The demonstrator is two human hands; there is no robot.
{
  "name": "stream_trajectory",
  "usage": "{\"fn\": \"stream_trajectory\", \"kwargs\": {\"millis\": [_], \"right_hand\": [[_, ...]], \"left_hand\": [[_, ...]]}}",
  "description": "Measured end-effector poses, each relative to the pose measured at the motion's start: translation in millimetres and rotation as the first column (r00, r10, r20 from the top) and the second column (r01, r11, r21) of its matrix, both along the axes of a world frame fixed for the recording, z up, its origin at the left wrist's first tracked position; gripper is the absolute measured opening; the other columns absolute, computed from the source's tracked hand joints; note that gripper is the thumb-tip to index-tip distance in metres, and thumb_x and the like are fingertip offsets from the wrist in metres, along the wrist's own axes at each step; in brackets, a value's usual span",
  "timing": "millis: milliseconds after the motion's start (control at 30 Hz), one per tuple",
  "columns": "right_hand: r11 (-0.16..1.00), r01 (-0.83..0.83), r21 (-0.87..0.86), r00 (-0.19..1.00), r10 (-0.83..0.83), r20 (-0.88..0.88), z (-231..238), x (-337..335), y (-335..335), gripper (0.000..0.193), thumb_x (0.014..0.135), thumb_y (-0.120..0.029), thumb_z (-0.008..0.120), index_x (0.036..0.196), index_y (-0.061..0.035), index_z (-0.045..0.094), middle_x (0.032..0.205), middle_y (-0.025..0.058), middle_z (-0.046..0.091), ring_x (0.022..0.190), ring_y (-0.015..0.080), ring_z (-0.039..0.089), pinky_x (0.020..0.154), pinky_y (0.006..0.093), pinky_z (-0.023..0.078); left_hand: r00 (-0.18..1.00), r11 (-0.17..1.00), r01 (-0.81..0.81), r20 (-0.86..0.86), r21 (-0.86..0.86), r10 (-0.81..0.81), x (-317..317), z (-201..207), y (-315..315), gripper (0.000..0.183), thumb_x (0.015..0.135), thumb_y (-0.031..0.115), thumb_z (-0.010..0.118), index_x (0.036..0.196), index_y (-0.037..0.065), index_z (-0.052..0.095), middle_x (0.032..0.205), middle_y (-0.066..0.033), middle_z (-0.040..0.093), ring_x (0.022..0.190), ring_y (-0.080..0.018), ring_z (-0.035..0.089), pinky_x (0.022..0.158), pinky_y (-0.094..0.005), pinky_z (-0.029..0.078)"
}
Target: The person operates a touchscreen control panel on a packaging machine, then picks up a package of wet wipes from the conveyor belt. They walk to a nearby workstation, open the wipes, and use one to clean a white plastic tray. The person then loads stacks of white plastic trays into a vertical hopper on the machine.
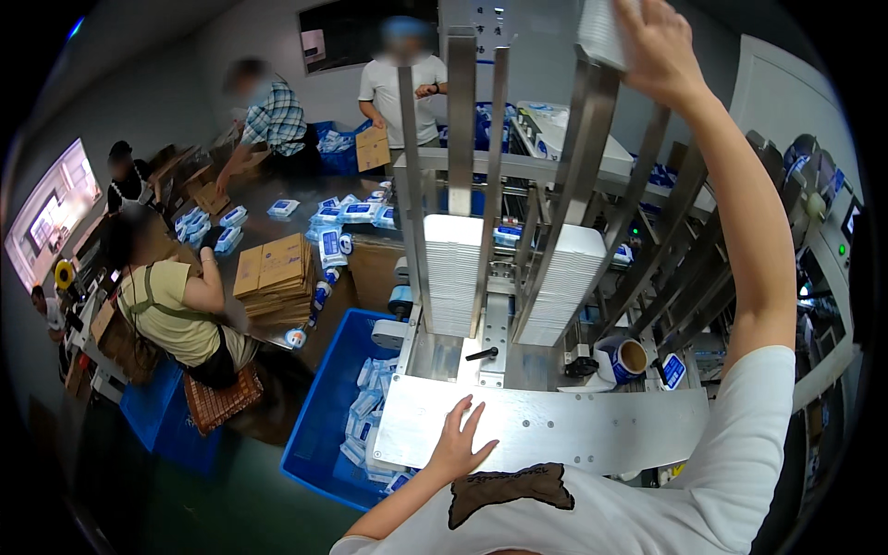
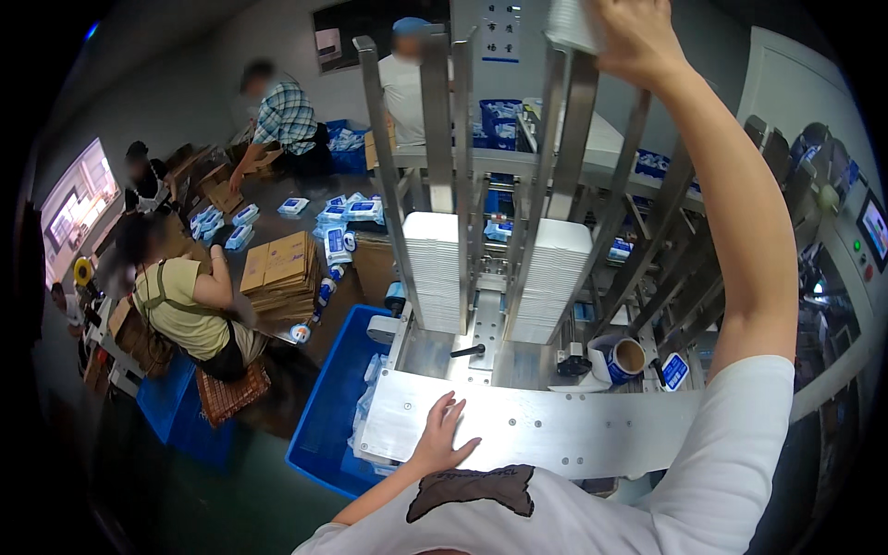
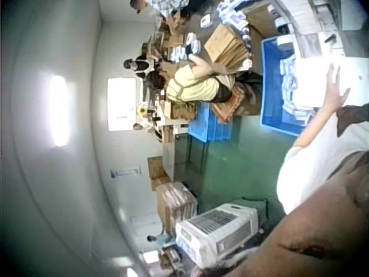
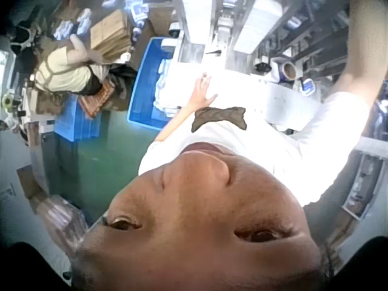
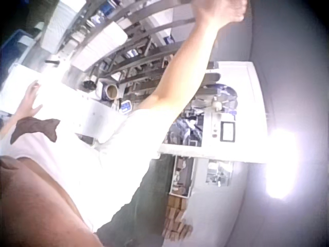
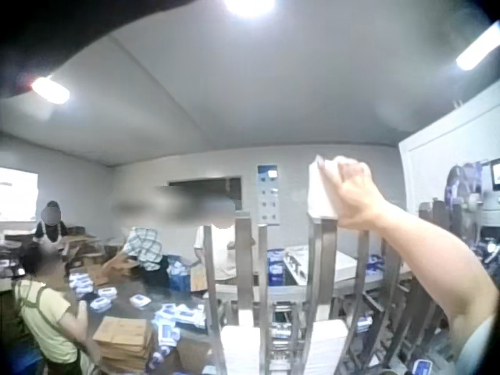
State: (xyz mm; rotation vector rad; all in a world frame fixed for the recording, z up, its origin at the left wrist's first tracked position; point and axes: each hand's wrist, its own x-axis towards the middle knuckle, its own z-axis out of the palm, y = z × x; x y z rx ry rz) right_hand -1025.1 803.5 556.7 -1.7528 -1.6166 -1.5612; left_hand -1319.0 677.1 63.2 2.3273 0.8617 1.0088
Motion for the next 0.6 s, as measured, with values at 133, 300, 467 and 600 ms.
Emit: {"fn": "stream_trajectory", "kwargs": {"millis": [133,300,467,600], "right_hand": [[0.994,-0.076,-0.072,0.977,0.089,0.195,-43.0,18.1,10.6,0.125,0.050,-0.003,0.079,0.154,-0.0227,0.013,0.137,0.0190,0.037,0.128,0.0368,0.038,0.107,0.0476,0.029],[0.935,-0.016,-0.354,0.999,0.029,0.031,-177.7,3.3,-7.6,0.119,0.053,-0.031,0.086,0.152,-0.0231,0.020,0.133,0.0169,0.040,0.129,0.0343,0.038,0.114,0.0548,0.014],[0.851,-0.404,-0.336,0.914,0.393,-0.101,-199.4,3.4,-34.2,0.101,0.065,-0.040,0.080,0.149,-0.0130,0.030,0.120,0.0166,0.051,0.114,0.0350,0.047,0.100,0.0445,0.038],[0.745,-0.620,-0.245,0.724,0.423,-0.545,-231.9,1.3,-45.6,0.086,0.076,-0.007,0.066,0.150,-0.0105,0.023,0.088,0.0128,0.061,0.079,0.0335,0.059,0.076,0.0405,0.050]], "left_hand": [[0.999,0.999,0.033,0.032,0.036,-0.034,1.0,-5.6,4.2,0.070,0.077,0.026,0.079,0.133,0.000,0.046,0.136,-0.0250,0.035,0.117,-0.0375,0.049,0.096,-0.0443,0.044],[0.995,0.997,0.083,0.059,0.002,-0.083,0.2,-10.9,6.6,0.066,0.082,0.027,0.073,0.136,0.003,0.044,0.139,-0.0239,0.035,0.115,-0.0372,0.050,0.094,-0.0466,0.044],[0.993,0.994,0.105,0.050,0.010,-0.106,-1.8,-7.7,8.6,0.063,0.082,0.026,0.072,0.134,0.003,0.046,0.137,-0.0229,0.037,0.112,-0.0361,0.052,0.093,-0.0463,0.045],[0.996,0.997,0.080,0.047,-0.011,-0.080,-1.4,-1.2,4.7,0.060,0.081,0.025,0.073,0.131,0.002,0.048,0.136,-0.0220,0.039,0.109,-0.0348,0.054,0.091,-0.0448,0.047]]}}
